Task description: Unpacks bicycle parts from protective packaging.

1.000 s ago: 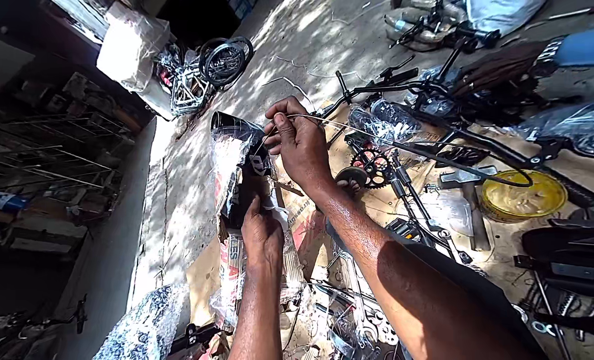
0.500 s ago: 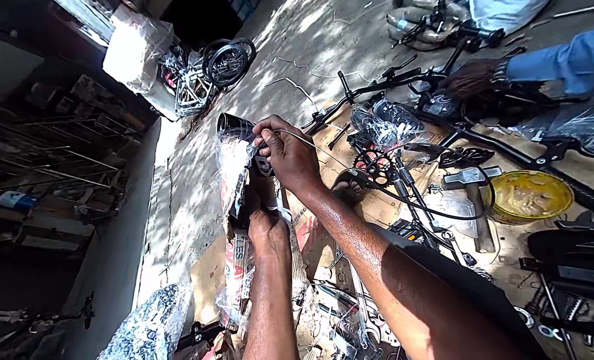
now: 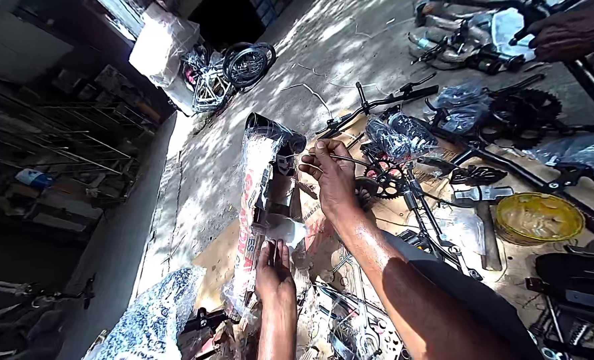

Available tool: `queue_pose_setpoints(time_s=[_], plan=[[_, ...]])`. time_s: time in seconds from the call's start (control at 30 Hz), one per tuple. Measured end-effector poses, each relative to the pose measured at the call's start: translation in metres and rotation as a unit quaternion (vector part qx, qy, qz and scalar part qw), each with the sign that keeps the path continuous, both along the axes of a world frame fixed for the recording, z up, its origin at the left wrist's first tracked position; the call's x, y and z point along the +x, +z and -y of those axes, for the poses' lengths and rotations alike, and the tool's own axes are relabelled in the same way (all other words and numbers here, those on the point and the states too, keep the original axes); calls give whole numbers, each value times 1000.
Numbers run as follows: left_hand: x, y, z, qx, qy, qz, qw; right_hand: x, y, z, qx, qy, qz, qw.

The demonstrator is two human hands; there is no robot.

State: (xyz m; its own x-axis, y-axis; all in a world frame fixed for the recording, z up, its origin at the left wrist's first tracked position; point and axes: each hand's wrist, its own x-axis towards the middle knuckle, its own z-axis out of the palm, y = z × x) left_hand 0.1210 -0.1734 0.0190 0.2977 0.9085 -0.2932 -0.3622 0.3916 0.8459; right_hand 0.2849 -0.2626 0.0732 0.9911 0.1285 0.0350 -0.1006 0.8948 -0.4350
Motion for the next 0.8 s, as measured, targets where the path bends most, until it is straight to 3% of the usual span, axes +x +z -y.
queue_pose_setpoints(time_s=[0.07, 0.17, 0.23, 0.3, 0.33, 0.5, 0.57, 0.67, 0.8], plan=[[0, 2, 6, 53, -29, -43, 997, -3, 6, -3, -62, -10, 71, 996], [11, 12, 18, 147, -69, -83, 983, -18, 2, -13, -272, -28, 98, 957], [19, 16, 21, 185, -84, -94, 975, -29, -4, -17, -426, 29, 147, 892], [21, 12, 20, 205, -73, -98, 971, -41, -9, -22, -544, 126, 224, 799], [19, 8, 18, 204, -66, -94, 972, -48, -13, -24, -570, 142, 246, 771], [-2, -11, 3, 179, -49, -115, 976, -47, -14, -36, -618, 243, 248, 705], [-10, -19, 1, 158, -26, -131, 978, -49, -15, -38, -623, 236, 251, 702], [-20, -26, 7, 32, -2, -151, 988, -53, -26, -46, -577, 105, 235, 775], [-21, -41, -8, -75, 27, -11, 997, -55, -37, -59, -510, 35, 196, 837]])
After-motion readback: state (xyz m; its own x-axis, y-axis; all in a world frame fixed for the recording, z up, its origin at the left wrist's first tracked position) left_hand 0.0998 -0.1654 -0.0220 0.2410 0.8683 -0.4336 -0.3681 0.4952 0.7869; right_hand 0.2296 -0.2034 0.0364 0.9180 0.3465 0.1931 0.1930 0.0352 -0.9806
